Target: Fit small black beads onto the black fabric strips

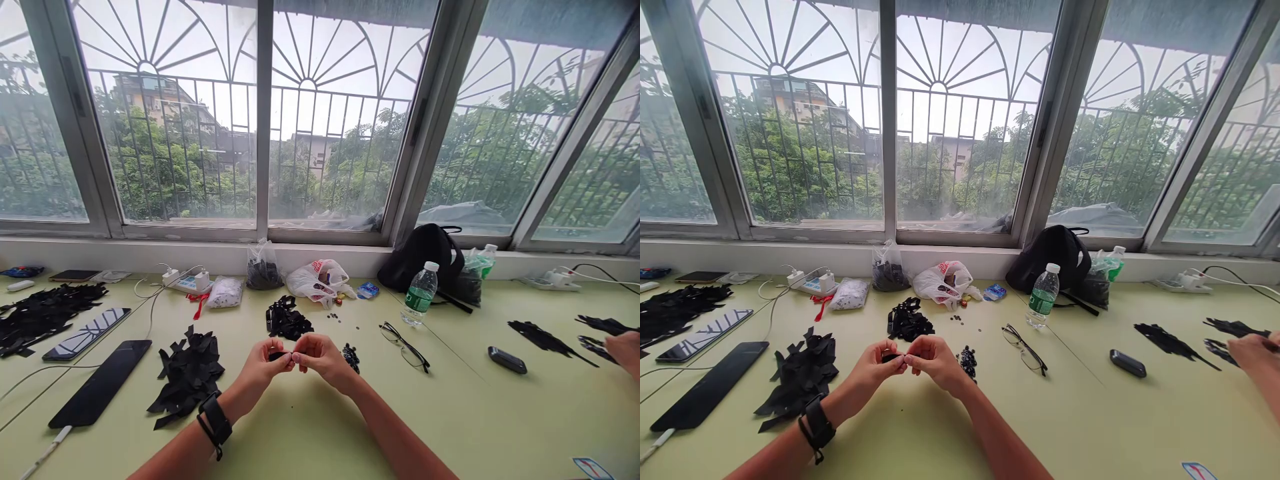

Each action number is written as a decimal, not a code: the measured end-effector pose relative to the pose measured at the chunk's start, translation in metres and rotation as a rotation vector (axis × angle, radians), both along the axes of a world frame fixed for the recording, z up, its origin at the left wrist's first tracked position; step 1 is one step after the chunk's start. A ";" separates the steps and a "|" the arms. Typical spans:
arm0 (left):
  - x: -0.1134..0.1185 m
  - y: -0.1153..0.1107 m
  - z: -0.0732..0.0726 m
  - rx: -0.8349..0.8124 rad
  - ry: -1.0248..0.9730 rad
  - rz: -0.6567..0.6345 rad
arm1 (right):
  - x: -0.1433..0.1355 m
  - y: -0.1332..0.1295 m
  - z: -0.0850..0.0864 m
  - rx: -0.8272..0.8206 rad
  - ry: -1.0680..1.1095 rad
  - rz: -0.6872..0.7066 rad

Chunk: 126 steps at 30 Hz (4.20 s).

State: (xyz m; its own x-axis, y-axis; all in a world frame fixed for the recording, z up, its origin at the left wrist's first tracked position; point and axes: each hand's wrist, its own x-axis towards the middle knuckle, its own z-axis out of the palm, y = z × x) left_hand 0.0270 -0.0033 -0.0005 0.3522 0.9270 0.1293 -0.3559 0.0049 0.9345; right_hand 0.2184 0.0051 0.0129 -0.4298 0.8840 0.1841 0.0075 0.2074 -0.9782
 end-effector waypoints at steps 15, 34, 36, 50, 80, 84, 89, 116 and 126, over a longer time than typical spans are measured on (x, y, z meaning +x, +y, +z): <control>-0.001 0.004 -0.001 0.141 0.197 0.170 | 0.001 0.011 -0.017 0.067 -0.023 -0.061; -0.004 0.011 -0.003 0.068 0.278 0.060 | -0.001 0.008 -0.018 0.287 -0.122 -0.247; -0.003 0.009 -0.001 -0.049 0.192 -0.019 | -0.003 0.006 -0.018 0.317 -0.136 -0.248; -0.011 0.004 0.007 -0.172 0.037 -0.163 | -0.005 -0.002 -0.004 0.452 -0.215 -0.263; -0.008 0.012 -0.012 -0.059 0.108 -0.171 | -0.003 0.002 -0.008 0.140 -0.049 -0.073; -0.009 0.011 -0.009 -0.006 0.150 -0.130 | -0.002 0.004 -0.010 0.096 -0.027 -0.101; -0.010 0.012 -0.012 0.019 0.194 -0.055 | -0.002 0.009 -0.018 0.068 0.021 -0.096; -0.007 0.013 -0.007 0.118 0.226 0.127 | -0.002 0.010 -0.016 0.076 0.051 -0.145; -0.008 0.011 -0.003 0.296 0.424 0.356 | -0.001 0.003 -0.004 0.058 0.037 -0.181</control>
